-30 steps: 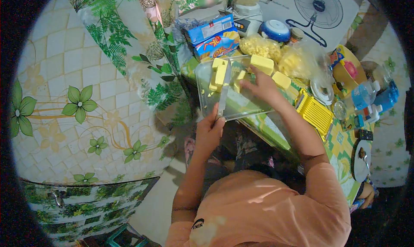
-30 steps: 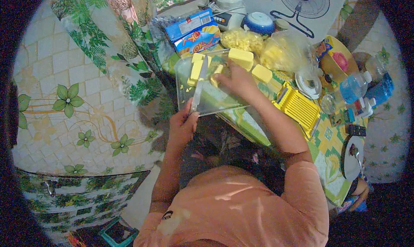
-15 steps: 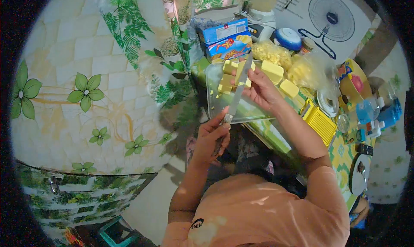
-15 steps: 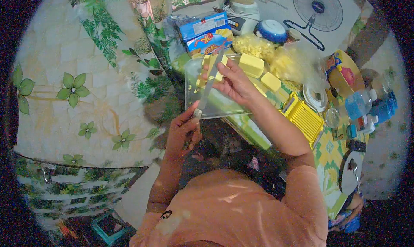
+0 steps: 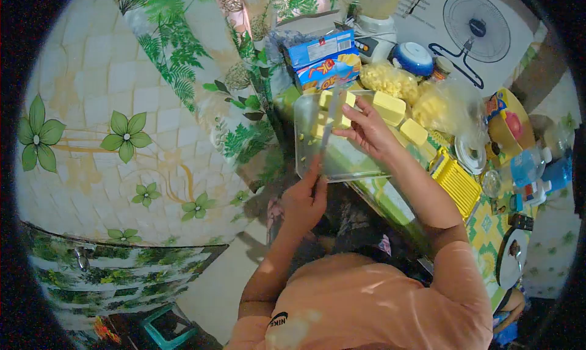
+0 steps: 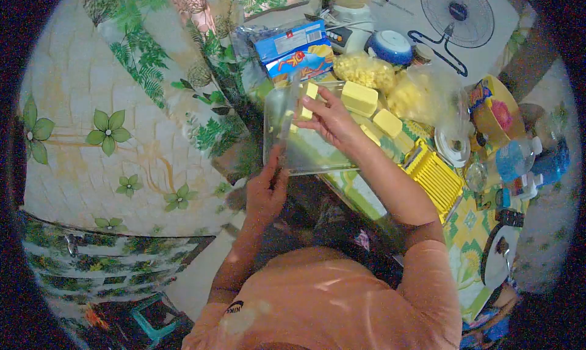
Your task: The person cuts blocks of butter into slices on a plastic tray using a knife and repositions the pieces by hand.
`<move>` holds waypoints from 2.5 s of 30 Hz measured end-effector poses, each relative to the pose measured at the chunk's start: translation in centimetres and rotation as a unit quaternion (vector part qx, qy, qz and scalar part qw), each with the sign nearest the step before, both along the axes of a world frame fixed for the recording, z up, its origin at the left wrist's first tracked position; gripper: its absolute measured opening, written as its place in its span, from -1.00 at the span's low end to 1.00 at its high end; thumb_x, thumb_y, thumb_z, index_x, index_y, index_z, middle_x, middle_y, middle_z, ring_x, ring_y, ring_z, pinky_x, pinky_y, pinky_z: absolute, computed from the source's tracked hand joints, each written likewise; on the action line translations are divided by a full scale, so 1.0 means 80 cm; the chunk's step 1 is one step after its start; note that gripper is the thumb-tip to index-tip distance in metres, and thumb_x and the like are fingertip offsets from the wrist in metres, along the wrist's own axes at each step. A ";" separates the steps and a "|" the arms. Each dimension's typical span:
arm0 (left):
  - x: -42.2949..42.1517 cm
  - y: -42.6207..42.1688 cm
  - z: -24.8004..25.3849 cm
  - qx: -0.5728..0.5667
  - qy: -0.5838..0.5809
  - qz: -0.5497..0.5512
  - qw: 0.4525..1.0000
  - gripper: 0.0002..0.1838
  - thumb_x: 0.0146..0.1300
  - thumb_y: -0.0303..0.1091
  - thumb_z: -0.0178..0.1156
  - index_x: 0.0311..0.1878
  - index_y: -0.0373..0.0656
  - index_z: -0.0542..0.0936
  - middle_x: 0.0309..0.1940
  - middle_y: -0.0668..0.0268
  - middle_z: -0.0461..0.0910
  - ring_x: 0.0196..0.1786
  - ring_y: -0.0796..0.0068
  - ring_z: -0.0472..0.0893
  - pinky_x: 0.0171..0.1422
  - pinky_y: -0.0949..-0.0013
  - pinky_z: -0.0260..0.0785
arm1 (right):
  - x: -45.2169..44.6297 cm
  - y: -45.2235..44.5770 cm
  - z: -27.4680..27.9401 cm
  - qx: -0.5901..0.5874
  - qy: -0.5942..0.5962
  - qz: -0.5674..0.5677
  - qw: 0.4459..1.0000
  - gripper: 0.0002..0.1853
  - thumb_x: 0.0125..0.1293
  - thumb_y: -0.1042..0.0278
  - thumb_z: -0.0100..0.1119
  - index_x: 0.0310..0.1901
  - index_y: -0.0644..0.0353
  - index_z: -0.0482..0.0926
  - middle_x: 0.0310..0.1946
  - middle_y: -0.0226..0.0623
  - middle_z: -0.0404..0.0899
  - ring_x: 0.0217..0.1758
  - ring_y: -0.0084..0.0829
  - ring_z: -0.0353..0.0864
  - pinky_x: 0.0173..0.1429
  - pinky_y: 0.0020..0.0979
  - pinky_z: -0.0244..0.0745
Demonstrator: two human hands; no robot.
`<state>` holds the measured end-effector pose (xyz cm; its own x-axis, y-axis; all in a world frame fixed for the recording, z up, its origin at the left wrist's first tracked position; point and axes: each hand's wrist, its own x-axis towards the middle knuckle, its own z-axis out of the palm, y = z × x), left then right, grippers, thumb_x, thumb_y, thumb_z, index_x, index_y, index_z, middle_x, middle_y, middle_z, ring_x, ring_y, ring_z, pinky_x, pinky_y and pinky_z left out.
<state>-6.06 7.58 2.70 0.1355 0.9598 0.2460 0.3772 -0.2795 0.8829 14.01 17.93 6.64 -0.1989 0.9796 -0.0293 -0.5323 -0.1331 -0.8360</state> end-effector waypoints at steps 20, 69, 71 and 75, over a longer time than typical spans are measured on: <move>-0.030 -0.002 -0.003 -0.020 0.006 0.060 0.998 -0.44 0.34 -0.39 0.18 0.41 -0.11 0.38 0.00 0.16 0.68 -0.06 0.48 0.62 0.07 0.36 0.46 | -0.006 0.003 0.012 0.241 -0.725 -0.092 0.639 -0.19 0.13 0.09 0.39 0.38 0.11 0.25 -0.03 0.04 0.59 0.10 0.05 0.53 0.15 -0.05 0.45; -0.099 -0.043 -0.004 -0.044 0.045 0.000 0.998 -0.44 0.36 -0.42 0.14 0.43 -0.05 0.37 -0.47 0.26 0.70 -0.47 0.50 0.68 -0.37 0.43 0.47 | 0.078 -0.053 0.017 0.119 -0.817 -0.008 0.564 -0.56 0.04 0.32 0.27 0.02 0.17 0.57 -0.13 0.03 0.65 -0.09 -0.04 0.66 0.00 -0.13 0.57; -0.098 -0.045 0.004 -0.042 0.064 0.004 0.997 -0.45 0.36 -0.42 0.14 0.43 -0.05 0.37 -0.48 0.26 0.70 -0.47 0.50 0.69 -0.38 0.44 0.47 | 0.082 -0.049 0.009 0.182 -0.772 -0.050 0.607 -0.55 0.05 0.29 0.28 0.03 0.21 0.57 -0.14 0.05 0.65 -0.10 -0.08 0.67 -0.01 -0.17 0.57; -0.097 -0.045 -0.002 -0.017 0.065 -0.003 0.998 -0.45 0.36 -0.42 0.14 0.43 -0.04 0.37 -0.47 0.24 0.70 -0.46 0.51 0.69 -0.38 0.44 0.47 | 0.059 -0.035 0.015 0.177 -0.634 -0.073 0.749 -0.55 0.07 0.27 0.32 0.01 0.26 0.56 -0.13 -0.03 0.64 -0.12 -0.23 0.66 -0.02 -0.25 0.56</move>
